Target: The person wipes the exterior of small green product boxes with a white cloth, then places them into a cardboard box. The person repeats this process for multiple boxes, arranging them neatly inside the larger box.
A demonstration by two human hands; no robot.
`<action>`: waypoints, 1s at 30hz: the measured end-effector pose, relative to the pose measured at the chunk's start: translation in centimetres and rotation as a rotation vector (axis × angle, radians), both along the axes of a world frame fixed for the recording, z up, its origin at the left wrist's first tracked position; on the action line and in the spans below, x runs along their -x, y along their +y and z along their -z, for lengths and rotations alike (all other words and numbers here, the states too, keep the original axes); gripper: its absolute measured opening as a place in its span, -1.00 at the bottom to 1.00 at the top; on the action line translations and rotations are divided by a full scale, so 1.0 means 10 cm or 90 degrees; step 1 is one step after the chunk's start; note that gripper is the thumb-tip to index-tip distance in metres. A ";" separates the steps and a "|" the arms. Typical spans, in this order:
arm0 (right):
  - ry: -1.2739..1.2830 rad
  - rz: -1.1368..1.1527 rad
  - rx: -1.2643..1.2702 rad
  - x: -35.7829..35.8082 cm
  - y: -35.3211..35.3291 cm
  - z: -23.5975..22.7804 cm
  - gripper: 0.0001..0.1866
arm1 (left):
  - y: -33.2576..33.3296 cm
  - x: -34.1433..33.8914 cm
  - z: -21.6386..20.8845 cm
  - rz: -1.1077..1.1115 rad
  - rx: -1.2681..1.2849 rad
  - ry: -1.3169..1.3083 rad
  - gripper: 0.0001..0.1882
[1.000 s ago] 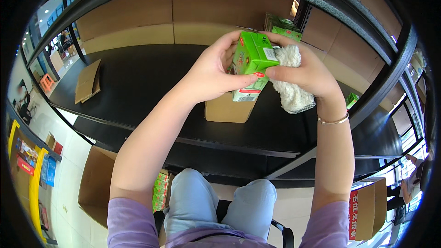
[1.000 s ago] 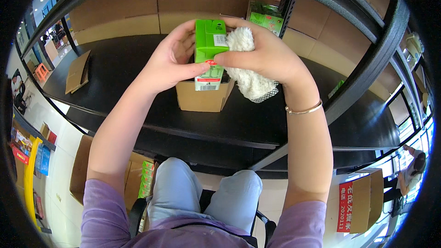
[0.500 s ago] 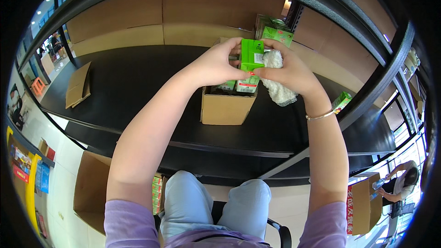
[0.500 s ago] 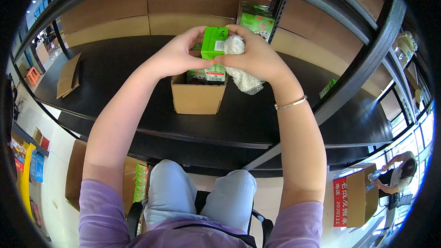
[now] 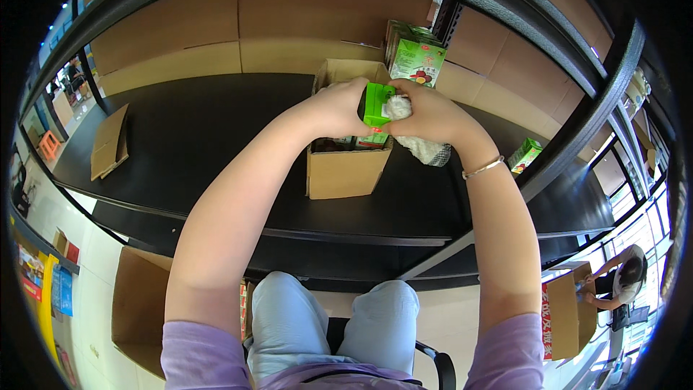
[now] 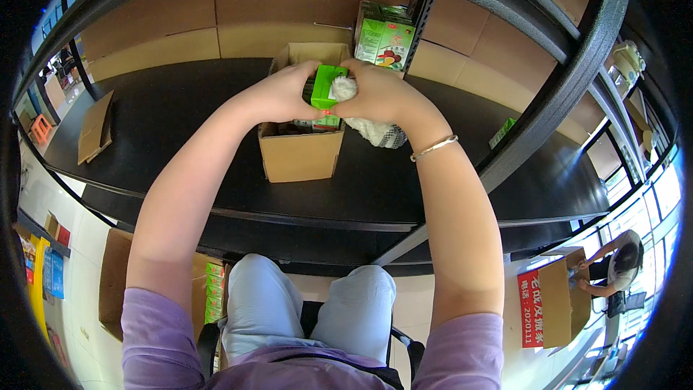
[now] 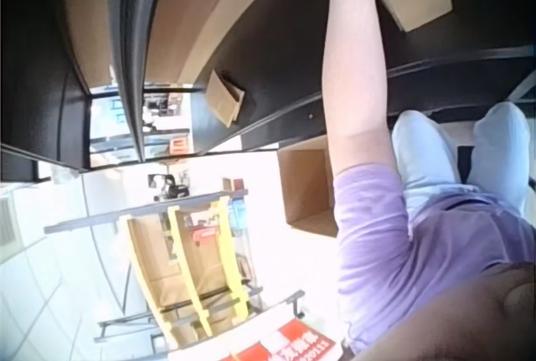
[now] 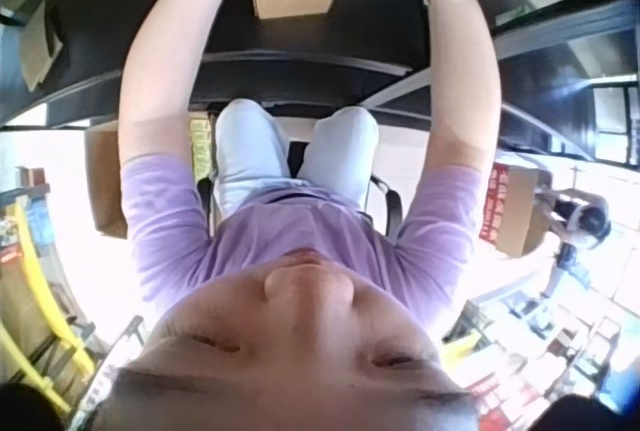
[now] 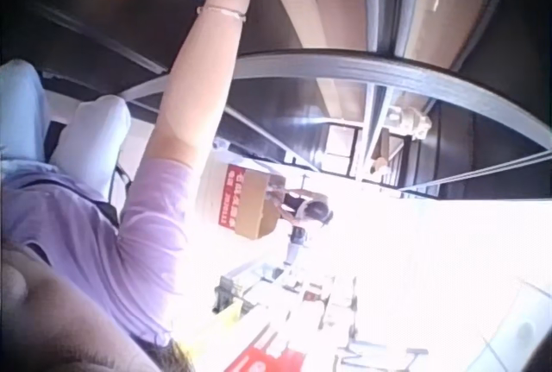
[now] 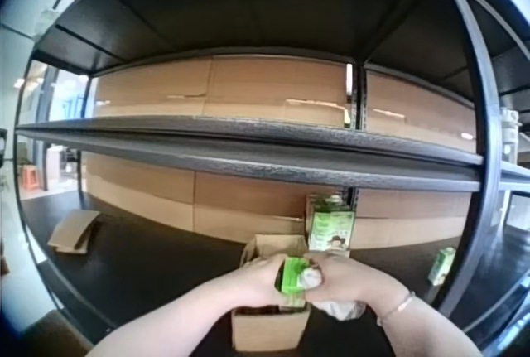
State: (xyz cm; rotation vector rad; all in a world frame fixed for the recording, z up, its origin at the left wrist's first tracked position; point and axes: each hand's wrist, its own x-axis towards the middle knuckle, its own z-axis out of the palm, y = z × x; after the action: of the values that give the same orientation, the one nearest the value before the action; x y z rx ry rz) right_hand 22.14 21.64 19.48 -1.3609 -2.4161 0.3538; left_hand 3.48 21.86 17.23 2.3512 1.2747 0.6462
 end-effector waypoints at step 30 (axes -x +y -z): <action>-0.393 0.160 -0.073 0.37 0.17 0.28 -0.65 | 0.19 -0.17 0.39 -0.135 -0.170 0.303 -0.45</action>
State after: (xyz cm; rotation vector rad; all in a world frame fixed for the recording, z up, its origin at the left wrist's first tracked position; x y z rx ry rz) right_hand 18.46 23.39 16.71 -1.9033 -2.6117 -0.3146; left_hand 5.17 23.77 13.38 2.7191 1.7514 0.3388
